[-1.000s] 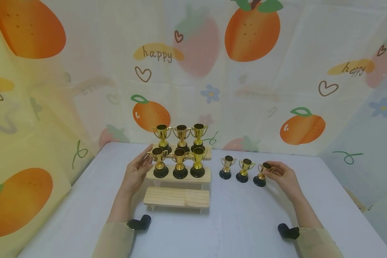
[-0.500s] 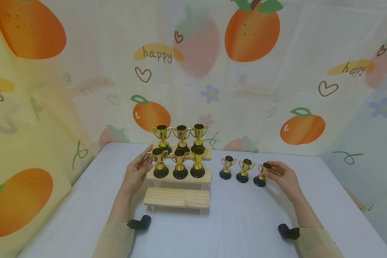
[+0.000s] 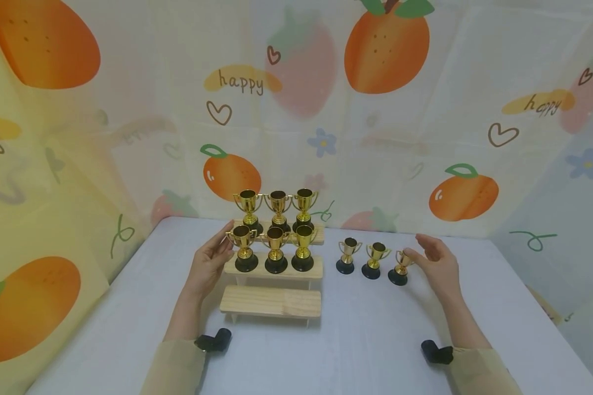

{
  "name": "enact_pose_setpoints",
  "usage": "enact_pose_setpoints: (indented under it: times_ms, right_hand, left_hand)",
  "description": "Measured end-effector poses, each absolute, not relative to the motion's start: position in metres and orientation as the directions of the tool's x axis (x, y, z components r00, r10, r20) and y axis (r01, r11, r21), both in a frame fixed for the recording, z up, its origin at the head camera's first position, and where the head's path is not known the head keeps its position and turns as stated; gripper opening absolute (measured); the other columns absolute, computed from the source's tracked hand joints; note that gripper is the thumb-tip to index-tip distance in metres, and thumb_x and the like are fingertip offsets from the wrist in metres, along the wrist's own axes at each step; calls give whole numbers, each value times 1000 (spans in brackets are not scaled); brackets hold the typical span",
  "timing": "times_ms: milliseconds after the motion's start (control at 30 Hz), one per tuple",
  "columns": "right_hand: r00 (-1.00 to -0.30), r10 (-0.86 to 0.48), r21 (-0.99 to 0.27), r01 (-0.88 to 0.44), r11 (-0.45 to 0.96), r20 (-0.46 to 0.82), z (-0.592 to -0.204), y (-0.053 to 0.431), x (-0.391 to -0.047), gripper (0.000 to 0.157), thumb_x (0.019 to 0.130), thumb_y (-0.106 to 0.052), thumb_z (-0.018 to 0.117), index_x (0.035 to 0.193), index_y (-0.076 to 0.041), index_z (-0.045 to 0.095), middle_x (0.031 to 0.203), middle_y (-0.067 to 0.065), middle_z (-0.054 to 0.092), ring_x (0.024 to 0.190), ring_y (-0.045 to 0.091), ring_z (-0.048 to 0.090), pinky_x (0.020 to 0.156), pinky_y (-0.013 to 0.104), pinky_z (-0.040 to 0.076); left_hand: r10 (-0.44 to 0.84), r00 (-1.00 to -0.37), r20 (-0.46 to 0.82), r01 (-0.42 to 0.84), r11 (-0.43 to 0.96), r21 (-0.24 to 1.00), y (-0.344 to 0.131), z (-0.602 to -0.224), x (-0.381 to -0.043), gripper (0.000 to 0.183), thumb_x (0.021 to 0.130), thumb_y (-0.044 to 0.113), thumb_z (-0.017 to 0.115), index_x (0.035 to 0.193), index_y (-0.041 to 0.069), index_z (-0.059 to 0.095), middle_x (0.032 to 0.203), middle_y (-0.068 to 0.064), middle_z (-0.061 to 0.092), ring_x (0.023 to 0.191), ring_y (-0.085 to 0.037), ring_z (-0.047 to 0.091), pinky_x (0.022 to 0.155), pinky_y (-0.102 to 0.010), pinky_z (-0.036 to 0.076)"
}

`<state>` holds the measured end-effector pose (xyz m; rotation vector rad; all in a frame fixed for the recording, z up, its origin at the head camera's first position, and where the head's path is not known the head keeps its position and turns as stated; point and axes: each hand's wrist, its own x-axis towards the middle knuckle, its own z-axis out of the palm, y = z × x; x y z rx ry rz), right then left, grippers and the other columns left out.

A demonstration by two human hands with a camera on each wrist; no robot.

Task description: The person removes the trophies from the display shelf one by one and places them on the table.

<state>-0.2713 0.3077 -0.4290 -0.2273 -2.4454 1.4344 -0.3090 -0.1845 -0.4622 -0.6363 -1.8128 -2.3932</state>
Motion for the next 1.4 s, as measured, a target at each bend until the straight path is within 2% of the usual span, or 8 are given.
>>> enact_pose_setpoints:
  times_ms: [333,533,767,900,1000,1133,1333,1400]
  right_hand:
    - [-906,346,-886,-64,459,244,-415,286,-265,60,86,-33,77,139,-13,56,146,6,56,140,22,48,122,36,40]
    - [-902,320,-872,-112,476,291,-408,274,-262,58,86,-32,76,138,-17,57,144,1,57,140,19,49,118,24,41]
    - [-906,221,-832,-205,516,360,-400,257,-259,56,85,-27,78,136,-14,58,141,3,61,130,20,57,113,30,49]
    - [-910,170,-836,-256,486,378,-398,246,-257,53,86,-25,77,134,-13,59,136,3,63,124,8,59,107,14,49]
    - [-902,130,-852,-329,407,411,-397,236,-258,49,85,-18,78,131,-9,60,127,-8,65,118,-3,59,103,6,48]
    - [-899,84,-870,-387,304,429,-396,222,-260,48,84,-11,78,129,-6,61,117,-23,63,114,-8,59,102,6,48]
    - [-905,41,-888,-405,218,423,-392,197,-263,46,81,-4,78,125,-1,62,123,10,66,109,-5,62,101,9,51]
    - [-901,21,-885,-420,200,433,-392,188,-264,46,80,-2,79,123,0,63,123,15,66,110,-1,64,101,11,52]
  left_hand:
    - [186,-915,358,297,-292,909,-184,-461,-307,66,93,-14,49,153,-6,22,165,0,27,132,12,47,113,-12,39]
    - [178,-924,338,284,-269,920,-184,-461,-308,67,93,-12,51,153,-5,23,165,-2,25,131,13,47,113,-11,39]
    - [180,-918,353,298,-273,915,-184,-461,-309,66,93,-13,50,153,-7,22,165,-2,27,131,12,47,114,-12,38]
    - [183,-913,364,308,-273,911,-184,-462,-309,66,93,-14,50,153,-7,22,163,2,31,131,12,47,114,-13,38]
    - [184,-910,372,315,-276,908,-184,-462,-309,65,93,-14,49,152,-8,22,163,3,32,132,11,47,114,-13,37]
    - [182,-906,382,323,-286,902,-184,-463,-310,65,93,-14,49,152,-8,23,161,7,36,132,10,48,114,-14,38]
    - [183,-902,392,331,-291,898,-184,-464,-311,65,93,-15,49,152,-9,23,161,6,36,132,9,48,114,-12,39]
    - [184,-903,388,327,-290,899,-184,-464,-310,65,93,-15,48,152,-9,22,162,4,34,132,10,48,114,-12,38]
